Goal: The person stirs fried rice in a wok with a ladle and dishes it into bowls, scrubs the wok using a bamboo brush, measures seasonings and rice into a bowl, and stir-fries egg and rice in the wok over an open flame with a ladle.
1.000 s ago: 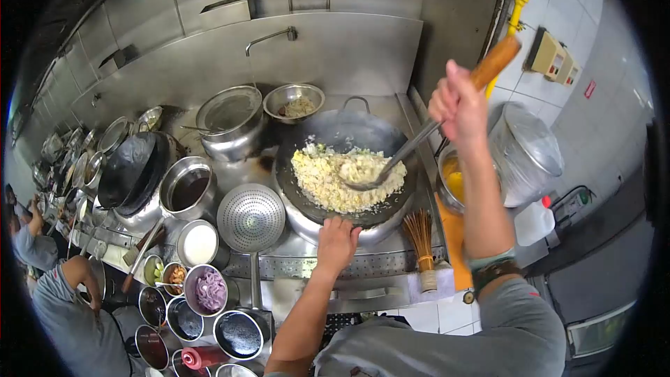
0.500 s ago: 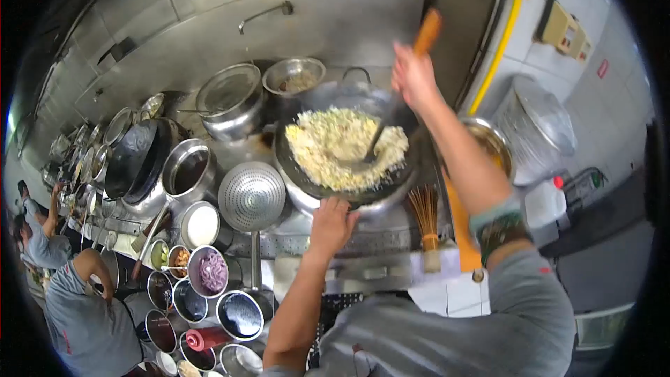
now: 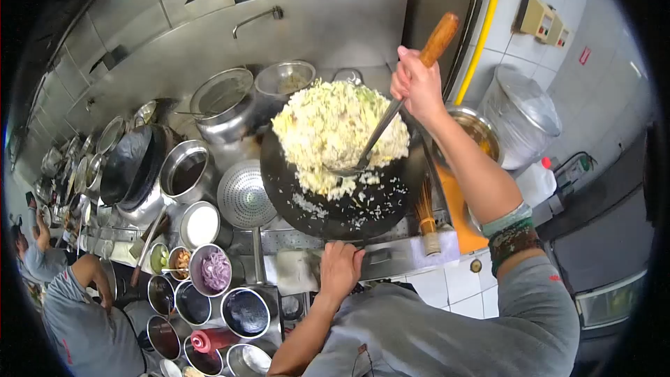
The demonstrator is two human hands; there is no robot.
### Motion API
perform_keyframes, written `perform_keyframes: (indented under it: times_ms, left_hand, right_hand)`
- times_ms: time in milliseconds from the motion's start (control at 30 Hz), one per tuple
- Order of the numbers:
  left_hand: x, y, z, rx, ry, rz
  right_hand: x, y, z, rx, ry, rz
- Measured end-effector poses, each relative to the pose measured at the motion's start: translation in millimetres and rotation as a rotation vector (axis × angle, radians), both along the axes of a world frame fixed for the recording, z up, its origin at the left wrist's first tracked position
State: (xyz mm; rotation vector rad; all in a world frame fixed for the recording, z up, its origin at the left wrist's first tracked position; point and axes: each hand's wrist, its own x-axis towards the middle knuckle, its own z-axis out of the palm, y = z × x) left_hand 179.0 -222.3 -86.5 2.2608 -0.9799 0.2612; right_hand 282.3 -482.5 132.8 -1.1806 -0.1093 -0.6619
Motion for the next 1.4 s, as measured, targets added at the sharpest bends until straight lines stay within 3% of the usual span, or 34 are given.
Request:
perform_keyframes:
  times_ms: [100,167,233,333,433,500,700,767,800,833,900,967,1067,1167,1233,1333,1400]
  left_hand:
    - [28,-17,49,-0.246,-0.037,0.035]
    - [57,-37,51,-0.224,-0.011,0.012]
    - [72,-47,24,-0.172,-0.145,0.042]
    - [78,-47,20,-0.097,-0.081,0.067]
    - [87,-54,13,-0.055,-0.055,0.073]
    - [84,-52,13,-0.043,-0.034,0.061]
    - [53,-23,50,-0.057,-0.097,0.124]
    - [49,-20,57,-0.010,-0.019,0.139]
    - [55,-25,57,-0.002,-0.002,0.116]
    - [60,-31,56,0.002,0.012,0.092]
    - [72,-39,38,-0.024,0.012,0.045]
    - [65,-39,24,0.016,-0.015,0.040]
    - [36,-36,81,-0.099,-0.055,0.008]
    - [28,-44,90,-0.196,-0.012,-0.003]
    - [38,-46,51,-0.160,-0.022,0.010]
    - [15,-16,-2,-0.085,-0.057,0.036]
    - [3,-7,9,-0.135,-0.095,-0.006]
  right_hand:
    - [8,-10,-3,-0.013,0.040,0.050]
    - [4,-3,23,-0.040,0.049,0.039]
    - [1,-3,46,-0.051,0.149,-0.049]
    - [-6,-5,61,-0.081,-0.054,0.019]
    - [14,-2,10,-0.011,-0.083,-0.111]
    - [48,11,-64,-0.119,-0.056,0.063]
    - [68,-44,41,-0.119,0.088,0.010]
    - [52,-68,26,-0.115,0.106,0.117]
    - [55,-47,-2,-0.097,0.175,-0.095]
    - [59,-44,-26,-0.041,0.134,0.020]
    - [75,-37,-33,0.019,0.138,0.017]
    - [82,-50,-4,0.006,0.230,-0.045]
    - [47,-45,52,0.047,0.294,-0.004]
    - [34,-21,39,0.045,0.310,-0.036]
    - [35,4,19,-0.079,0.246,-0.214]
    - [10,18,-5,-0.089,0.039,-0.191]
    - [-6,10,-14,-0.102,-0.089,-0.095]
